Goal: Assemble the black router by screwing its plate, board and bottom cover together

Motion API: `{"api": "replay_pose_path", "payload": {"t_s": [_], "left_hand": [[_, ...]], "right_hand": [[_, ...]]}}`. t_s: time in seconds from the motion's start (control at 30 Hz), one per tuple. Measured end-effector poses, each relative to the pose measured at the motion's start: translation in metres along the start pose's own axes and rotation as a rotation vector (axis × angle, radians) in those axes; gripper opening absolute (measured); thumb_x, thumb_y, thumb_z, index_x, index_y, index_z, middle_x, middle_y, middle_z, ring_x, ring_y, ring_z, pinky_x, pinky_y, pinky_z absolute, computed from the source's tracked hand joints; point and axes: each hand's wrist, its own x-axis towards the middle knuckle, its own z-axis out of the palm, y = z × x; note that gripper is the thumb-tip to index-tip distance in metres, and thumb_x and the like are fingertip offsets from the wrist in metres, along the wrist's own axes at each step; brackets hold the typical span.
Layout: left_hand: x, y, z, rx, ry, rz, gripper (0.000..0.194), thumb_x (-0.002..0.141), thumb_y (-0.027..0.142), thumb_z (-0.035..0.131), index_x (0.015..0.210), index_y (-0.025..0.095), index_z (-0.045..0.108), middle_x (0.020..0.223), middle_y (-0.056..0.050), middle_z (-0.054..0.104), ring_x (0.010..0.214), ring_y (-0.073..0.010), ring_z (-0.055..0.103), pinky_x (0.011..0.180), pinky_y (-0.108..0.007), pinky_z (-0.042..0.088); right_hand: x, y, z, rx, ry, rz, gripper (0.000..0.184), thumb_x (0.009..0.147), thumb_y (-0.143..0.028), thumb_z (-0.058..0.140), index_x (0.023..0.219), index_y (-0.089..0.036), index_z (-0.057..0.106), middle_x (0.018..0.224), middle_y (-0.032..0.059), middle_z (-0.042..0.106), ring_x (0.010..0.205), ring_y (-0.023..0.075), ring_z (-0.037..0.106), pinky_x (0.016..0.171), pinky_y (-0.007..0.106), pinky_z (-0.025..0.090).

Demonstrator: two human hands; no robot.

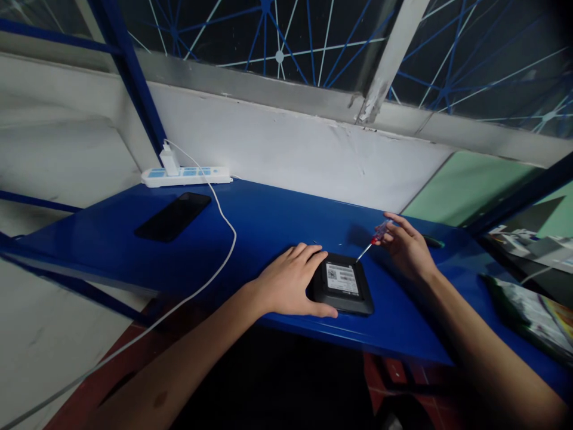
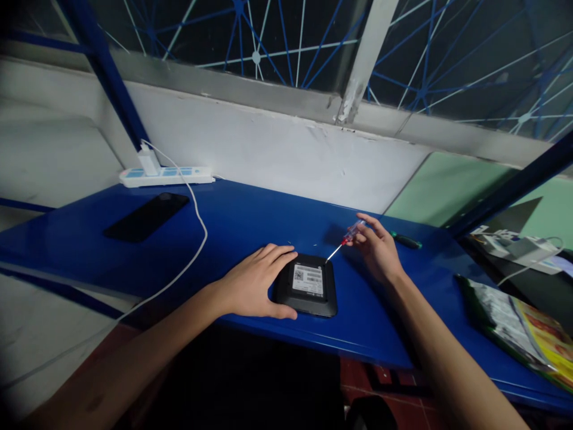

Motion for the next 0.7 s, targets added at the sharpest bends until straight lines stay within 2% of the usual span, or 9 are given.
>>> {"api": "replay_pose_path", "payload": {"t_s": [0.3,0.7], "left_hand": [[0.0003,-0.0002,0.0010,0.000,0.009,0.017,0.110,0.070,0.087,0.057,0.148,0.013,0.039,0.152,-0.018,0.044,0.136,-0.0382,0.042,0.112,-0.054,0.037],[0.0006,0.0002,0.0005,-0.004,-0.002,0.014,0.109,0.070,0.087,0.057,0.149,0.013,0.038,0.153,-0.017,0.043,0.136,-0.0381,0.041,0.112,-0.054,0.037]], "right_hand": [[-0.0036,-0.0012,0.0028,-0.050,-0.024,0.005,0.037,0.072,-0.029,0.081,0.107,-0.026,0.070,0.081,0.0005,0.076,0.060,0.0108,0.066,0.063,0.025,0.059],[-0.0035,0.0001,-0.0001,-0.163,-0.038,-0.030,0.039,0.075,-0.035,0.080,0.112,-0.029,0.070,0.069,-0.0048,0.068,0.058,0.0114,0.064,0.058,0.027,0.060]]}}
